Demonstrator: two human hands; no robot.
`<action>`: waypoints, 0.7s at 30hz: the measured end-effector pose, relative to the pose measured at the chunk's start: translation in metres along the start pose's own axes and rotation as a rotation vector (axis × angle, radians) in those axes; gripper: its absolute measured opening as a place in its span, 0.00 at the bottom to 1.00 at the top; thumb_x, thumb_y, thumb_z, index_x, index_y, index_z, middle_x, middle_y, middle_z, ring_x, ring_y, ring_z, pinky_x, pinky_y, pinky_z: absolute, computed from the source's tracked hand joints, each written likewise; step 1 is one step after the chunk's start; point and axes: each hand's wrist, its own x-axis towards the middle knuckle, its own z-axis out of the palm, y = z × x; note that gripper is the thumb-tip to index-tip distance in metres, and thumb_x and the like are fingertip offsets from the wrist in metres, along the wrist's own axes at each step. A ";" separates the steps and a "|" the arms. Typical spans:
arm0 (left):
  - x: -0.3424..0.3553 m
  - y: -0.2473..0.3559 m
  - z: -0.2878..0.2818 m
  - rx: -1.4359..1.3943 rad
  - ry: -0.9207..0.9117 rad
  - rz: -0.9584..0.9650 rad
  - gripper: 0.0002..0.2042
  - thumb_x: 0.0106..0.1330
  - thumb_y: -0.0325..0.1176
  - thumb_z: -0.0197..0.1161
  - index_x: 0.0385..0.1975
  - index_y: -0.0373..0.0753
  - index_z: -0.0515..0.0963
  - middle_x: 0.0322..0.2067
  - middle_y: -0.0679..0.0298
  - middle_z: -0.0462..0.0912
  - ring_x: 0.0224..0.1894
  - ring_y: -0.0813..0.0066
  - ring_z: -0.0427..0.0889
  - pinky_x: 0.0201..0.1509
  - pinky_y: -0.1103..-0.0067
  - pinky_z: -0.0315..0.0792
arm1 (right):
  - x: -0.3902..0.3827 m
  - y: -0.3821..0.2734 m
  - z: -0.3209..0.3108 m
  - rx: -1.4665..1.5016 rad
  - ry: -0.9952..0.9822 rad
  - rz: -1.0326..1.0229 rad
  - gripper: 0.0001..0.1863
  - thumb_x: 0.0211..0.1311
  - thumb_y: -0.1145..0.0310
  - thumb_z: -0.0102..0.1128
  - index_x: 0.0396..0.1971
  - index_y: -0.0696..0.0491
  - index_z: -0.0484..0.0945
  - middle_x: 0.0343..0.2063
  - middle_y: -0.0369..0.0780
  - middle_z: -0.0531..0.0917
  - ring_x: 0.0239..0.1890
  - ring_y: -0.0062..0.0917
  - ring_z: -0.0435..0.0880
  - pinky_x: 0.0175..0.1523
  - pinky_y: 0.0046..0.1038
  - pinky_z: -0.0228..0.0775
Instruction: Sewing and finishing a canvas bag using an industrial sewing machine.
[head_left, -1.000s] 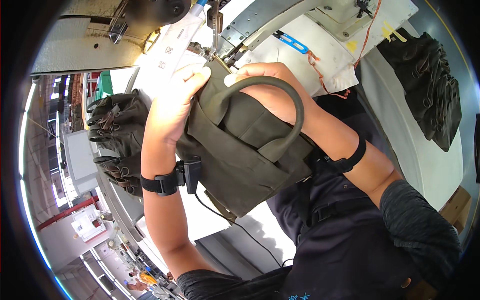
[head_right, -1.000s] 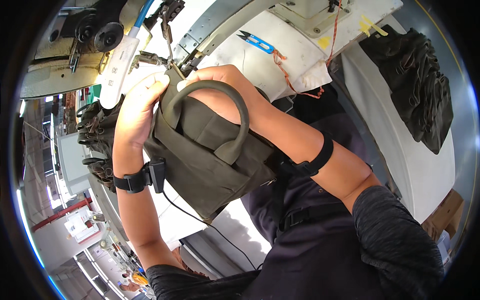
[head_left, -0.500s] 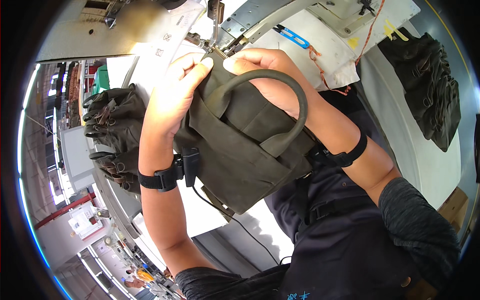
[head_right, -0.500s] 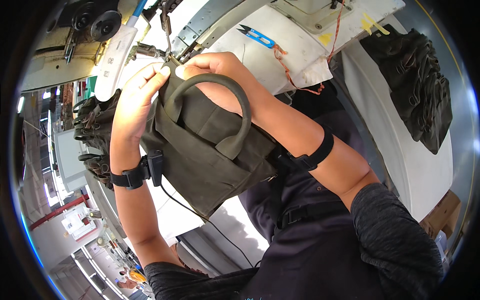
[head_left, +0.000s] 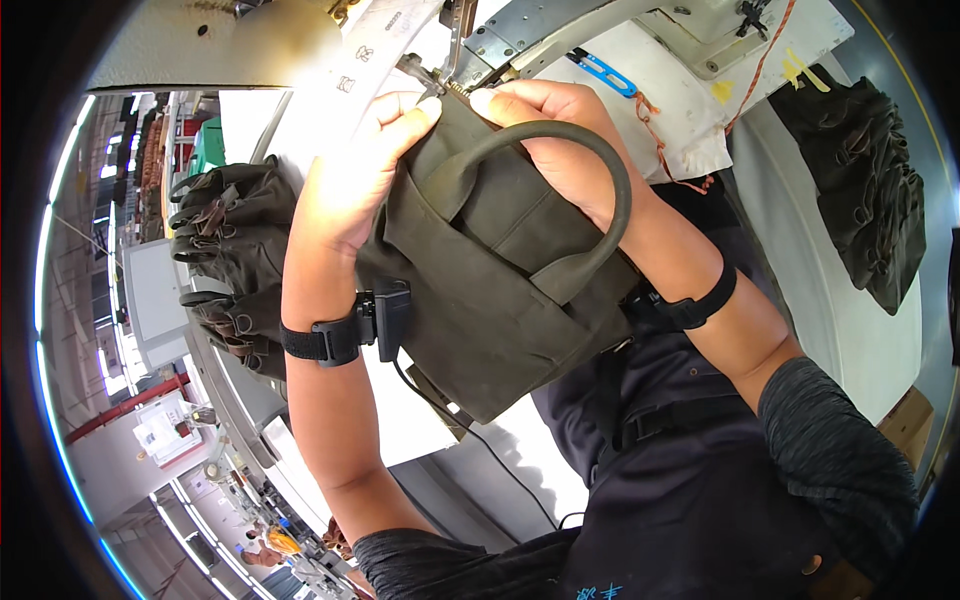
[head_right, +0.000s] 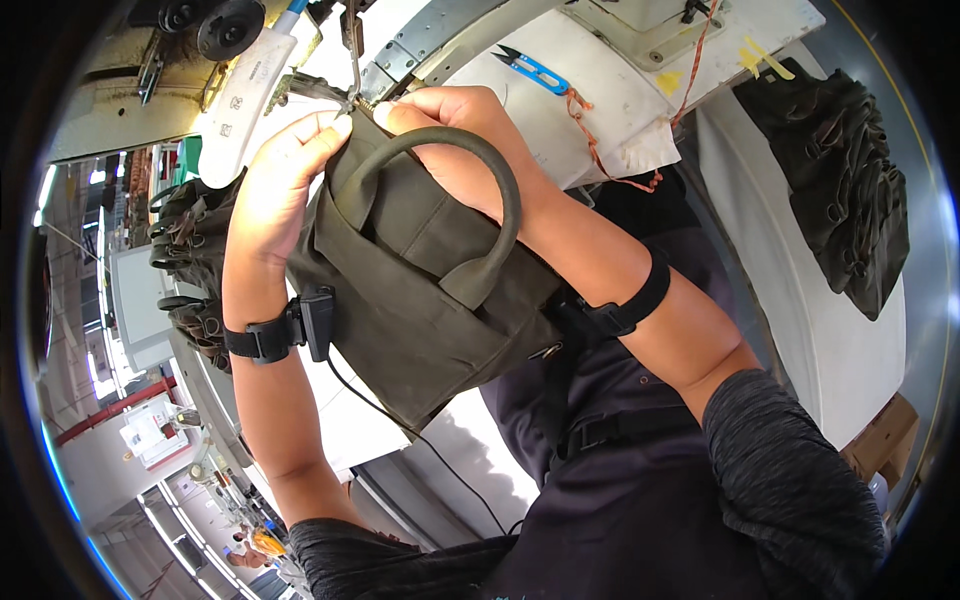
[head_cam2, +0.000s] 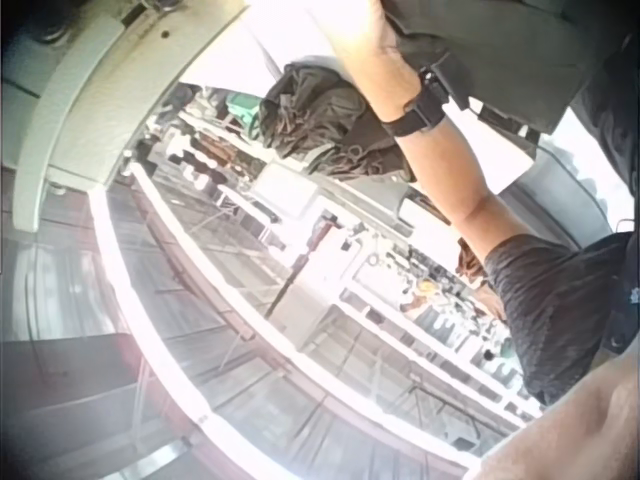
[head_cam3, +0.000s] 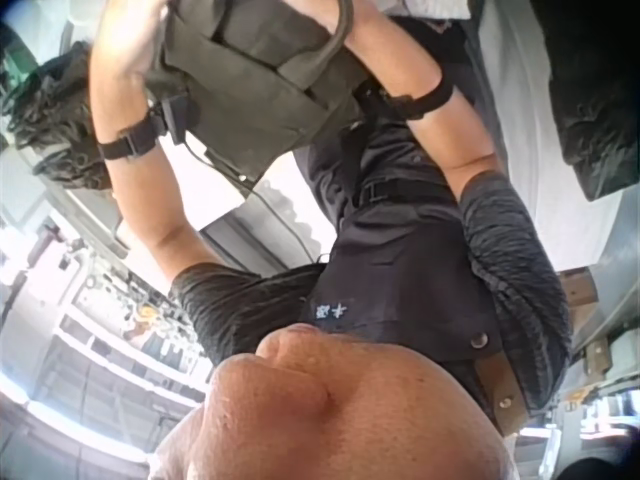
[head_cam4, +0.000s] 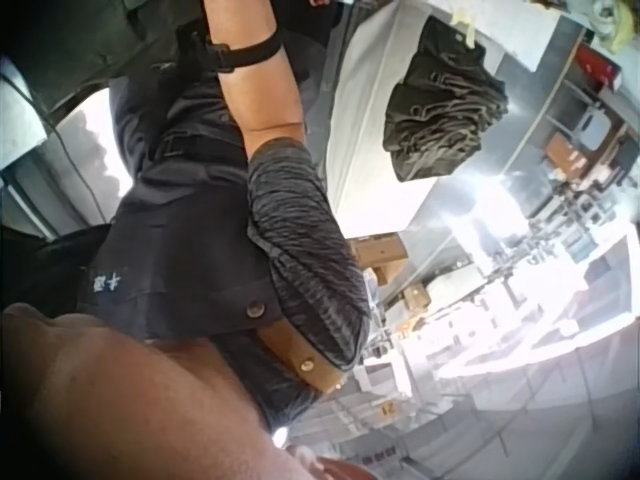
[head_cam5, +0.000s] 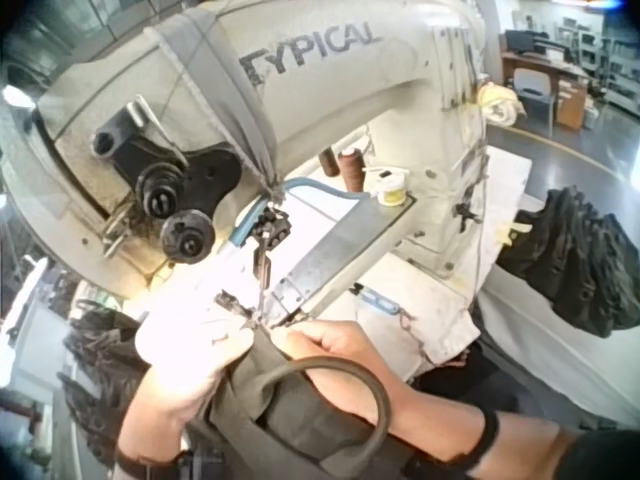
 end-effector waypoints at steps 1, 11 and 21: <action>0.000 0.003 0.000 0.011 -0.011 -0.008 0.09 0.69 0.35 0.68 0.42 0.36 0.84 0.39 0.71 0.83 0.43 0.83 0.77 0.51 0.84 0.69 | 0.000 -0.001 -0.001 -0.001 0.002 0.000 0.12 0.75 0.64 0.59 0.38 0.58 0.85 0.27 0.26 0.78 0.30 0.07 0.71 0.36 0.17 0.66; -0.005 0.001 0.003 0.100 0.043 0.049 0.09 0.69 0.36 0.68 0.31 0.39 0.78 0.29 0.75 0.71 0.35 0.86 0.68 0.42 0.85 0.64 | -0.042 -0.001 -0.011 -0.248 -0.042 -0.063 0.20 0.69 0.56 0.66 0.32 0.62 0.80 0.17 0.37 0.72 0.22 0.19 0.66 0.29 0.26 0.60; -0.004 0.009 0.002 0.190 -0.028 0.038 0.09 0.73 0.36 0.63 0.38 0.36 0.81 0.37 0.72 0.79 0.41 0.83 0.72 0.50 0.83 0.67 | -0.040 -0.015 -0.015 -0.371 -0.056 0.018 0.14 0.72 0.65 0.63 0.40 0.63 0.83 0.26 0.32 0.81 0.31 0.11 0.75 0.37 0.19 0.67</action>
